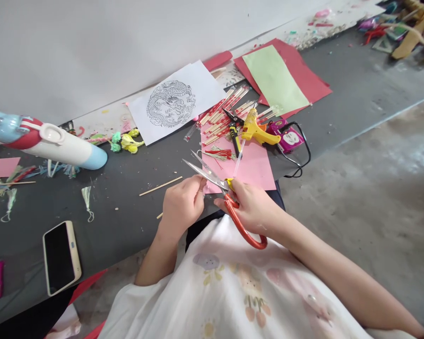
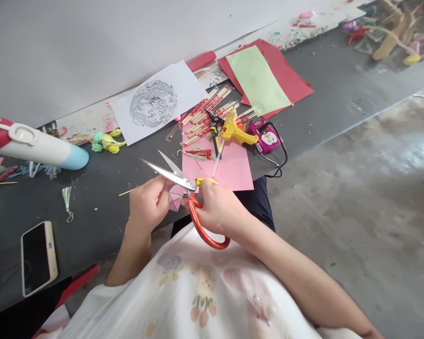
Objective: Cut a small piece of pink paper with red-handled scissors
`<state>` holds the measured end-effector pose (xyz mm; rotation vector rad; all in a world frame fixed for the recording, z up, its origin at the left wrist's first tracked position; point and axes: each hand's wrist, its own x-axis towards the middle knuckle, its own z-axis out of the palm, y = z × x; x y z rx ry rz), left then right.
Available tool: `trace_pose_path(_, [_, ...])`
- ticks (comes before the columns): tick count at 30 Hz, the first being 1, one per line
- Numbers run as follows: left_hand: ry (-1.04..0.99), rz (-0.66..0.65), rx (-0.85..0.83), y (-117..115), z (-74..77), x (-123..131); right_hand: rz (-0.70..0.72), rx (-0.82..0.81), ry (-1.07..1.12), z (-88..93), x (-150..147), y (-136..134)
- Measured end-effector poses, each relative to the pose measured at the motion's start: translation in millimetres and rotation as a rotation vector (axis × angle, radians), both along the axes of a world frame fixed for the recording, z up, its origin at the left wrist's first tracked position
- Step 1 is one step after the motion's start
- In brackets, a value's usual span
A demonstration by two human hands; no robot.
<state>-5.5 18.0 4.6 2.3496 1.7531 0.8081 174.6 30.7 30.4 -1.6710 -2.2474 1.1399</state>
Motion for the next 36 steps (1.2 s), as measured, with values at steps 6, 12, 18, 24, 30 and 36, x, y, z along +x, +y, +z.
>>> trace_pose_path(6, [-0.122,0.042,0.004,0,-2.4,0,0.026,0.133,-0.029,0.9,3,-1])
trace_pose_path(12, [-0.300,0.017,-0.084,0,0.1,-1,0.108,0.294,-0.042,-3.7,7,2])
trace_pose_path(18, [-0.431,-0.009,-0.199,1,6.1,-3,0.135,0.278,-0.014,-3.4,9,2])
trace_pose_path(24, [-0.535,-0.003,-0.272,0,4.2,-3,0.148,0.162,0.037,2.0,11,-1])
trace_pose_path(30, [-0.507,-0.005,-0.285,-1,5.0,-5,0.148,0.111,0.044,6.4,13,-1])
trace_pose_path(36, [-0.519,-0.047,-0.358,-1,7.0,-9,0.157,0.079,0.047,9.6,15,0])
